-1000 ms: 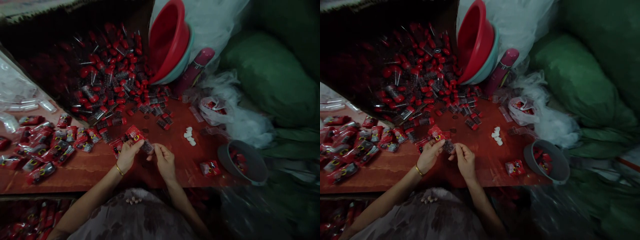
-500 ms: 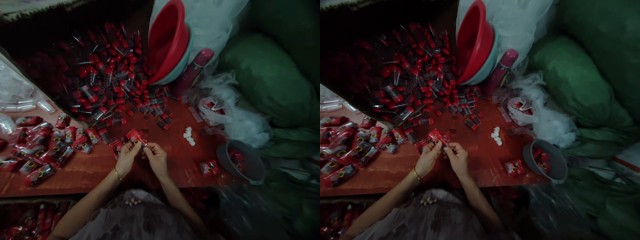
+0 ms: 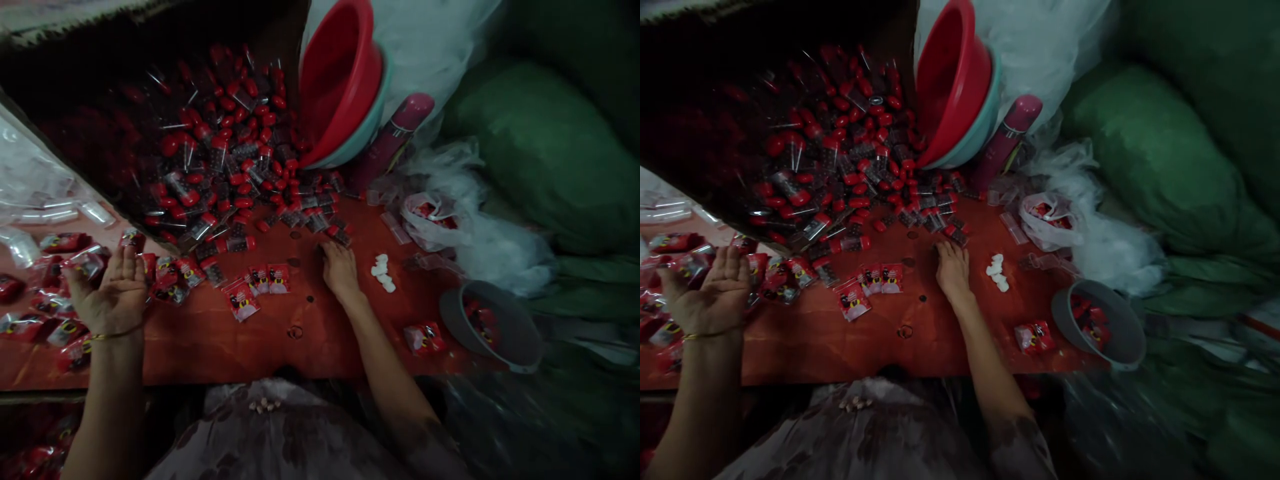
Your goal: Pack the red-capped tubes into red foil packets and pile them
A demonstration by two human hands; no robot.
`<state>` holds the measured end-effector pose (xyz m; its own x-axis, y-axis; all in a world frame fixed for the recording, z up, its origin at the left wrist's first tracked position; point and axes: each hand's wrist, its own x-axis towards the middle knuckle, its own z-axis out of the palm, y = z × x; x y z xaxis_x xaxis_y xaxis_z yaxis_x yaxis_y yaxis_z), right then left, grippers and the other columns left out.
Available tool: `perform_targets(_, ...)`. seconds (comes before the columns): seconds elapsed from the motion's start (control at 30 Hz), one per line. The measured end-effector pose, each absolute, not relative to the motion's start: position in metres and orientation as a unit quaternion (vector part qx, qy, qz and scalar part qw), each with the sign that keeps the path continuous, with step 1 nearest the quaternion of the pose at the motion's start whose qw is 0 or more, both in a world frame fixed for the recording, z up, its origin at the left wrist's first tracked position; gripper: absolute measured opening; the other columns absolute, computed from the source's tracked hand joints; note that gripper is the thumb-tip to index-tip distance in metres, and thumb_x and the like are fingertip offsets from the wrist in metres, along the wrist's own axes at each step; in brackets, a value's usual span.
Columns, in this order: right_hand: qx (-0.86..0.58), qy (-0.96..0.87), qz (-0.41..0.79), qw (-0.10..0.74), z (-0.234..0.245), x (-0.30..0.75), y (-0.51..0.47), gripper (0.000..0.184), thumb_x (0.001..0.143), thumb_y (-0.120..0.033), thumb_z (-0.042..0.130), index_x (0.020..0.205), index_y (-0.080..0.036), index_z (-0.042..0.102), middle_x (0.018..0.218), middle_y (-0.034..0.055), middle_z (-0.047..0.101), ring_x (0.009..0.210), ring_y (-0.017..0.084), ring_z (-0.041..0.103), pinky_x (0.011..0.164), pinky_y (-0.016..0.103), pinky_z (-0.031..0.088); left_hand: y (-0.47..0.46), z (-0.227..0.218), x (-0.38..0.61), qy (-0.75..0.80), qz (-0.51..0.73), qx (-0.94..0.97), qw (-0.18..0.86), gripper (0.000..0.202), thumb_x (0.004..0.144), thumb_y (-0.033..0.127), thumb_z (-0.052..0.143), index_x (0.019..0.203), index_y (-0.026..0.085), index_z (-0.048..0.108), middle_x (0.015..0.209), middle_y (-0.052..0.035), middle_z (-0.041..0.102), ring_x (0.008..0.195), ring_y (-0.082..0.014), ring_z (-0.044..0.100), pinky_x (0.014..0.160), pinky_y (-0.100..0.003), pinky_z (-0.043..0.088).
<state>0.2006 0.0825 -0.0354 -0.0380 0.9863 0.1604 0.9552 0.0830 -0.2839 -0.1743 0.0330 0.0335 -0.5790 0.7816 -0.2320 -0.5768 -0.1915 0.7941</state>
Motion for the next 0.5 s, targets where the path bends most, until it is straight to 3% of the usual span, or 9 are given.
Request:
perform_targets(0.07,-0.647,-0.746,0.052,0.148,-0.043,0.202,0.074,0.051,0.078,-0.002,0.036,0.123,-0.017,0.053,0.132,0.01,0.054,0.126,0.027,0.039,0.104,0.054,0.027,0.032,0.029,-0.169,0.464,0.747,0.157,0.449,0.04,0.085,0.054,0.04,0.081,0.023,0.064,0.096,0.0021,0.071,0.103,-0.0122,0.062,0.085,-0.024,0.05)
perform_targets(0.13,-0.636,-0.754,0.043,0.157,-0.046,0.198,0.061,0.056,0.073,0.0,0.037,0.123,-0.017,0.053,0.132,0.0093,0.053,0.129,0.027,0.036,0.105,0.055,0.024,0.032,0.02,-0.14,0.501,0.725,0.216,0.421,0.028,0.076,0.05,0.057,0.081,0.024,0.066,0.088,0.0021,0.072,0.09,-0.0134,0.066,0.083,-0.026,0.052)
perform_targets(0.2,-0.643,-0.743,0.03,0.181,-0.046,0.192,0.047,0.053,0.072,-0.001,0.038,0.121,-0.015,0.054,0.133,0.0113,0.051,0.13,0.028,0.035,0.104,0.056,0.025,0.033,0.008,-0.097,0.577,0.607,0.387,0.387,0.025,0.07,0.041,0.067,0.085,0.022,0.069,0.09,-0.003,0.072,0.088,-0.0179,0.066,0.086,-0.031,0.051)
perform_targets(0.27,-0.645,-0.732,0.02,0.218,-0.046,0.185,0.036,0.044,0.077,-0.007,0.041,0.116,-0.014,0.057,0.131,0.0136,0.052,0.129,0.029,0.037,0.103,0.055,0.029,0.035,-0.005,-0.055,0.588,0.445,0.574,0.356,0.026,0.07,0.035,0.068,0.092,0.021,0.071,0.103,-0.0084,0.07,0.101,-0.0246,0.063,0.095,-0.039,0.044)
perform_targets(0.37,-0.62,-0.736,0.017,0.271,-0.044,0.173,0.023,0.031,0.084,-0.019,0.043,0.11,-0.015,0.061,0.125,0.0136,0.057,0.124,0.028,0.043,0.103,0.052,0.031,0.04,-0.021,-0.016,0.566,0.287,0.733,0.245,0.034,0.072,0.025,0.066,0.106,0.024,0.067,0.131,-0.0105,0.054,0.129,-0.0307,0.04,0.108,-0.049,0.026)
perform_targets(0.5,-0.582,-0.753,0.039,0.305,-0.044,0.159,0.012,0.026,0.087,-0.022,0.044,0.104,-0.018,0.063,0.116,0.0107,0.063,0.119,0.025,0.049,0.103,0.047,0.032,0.045,-0.034,-0.007,0.581,0.198,0.772,0.166,0.025,0.08,0.027,0.057,0.102,0.028,0.069,0.131,-0.0089,0.055,0.134,-0.0329,0.031,0.107,-0.056,0.019)
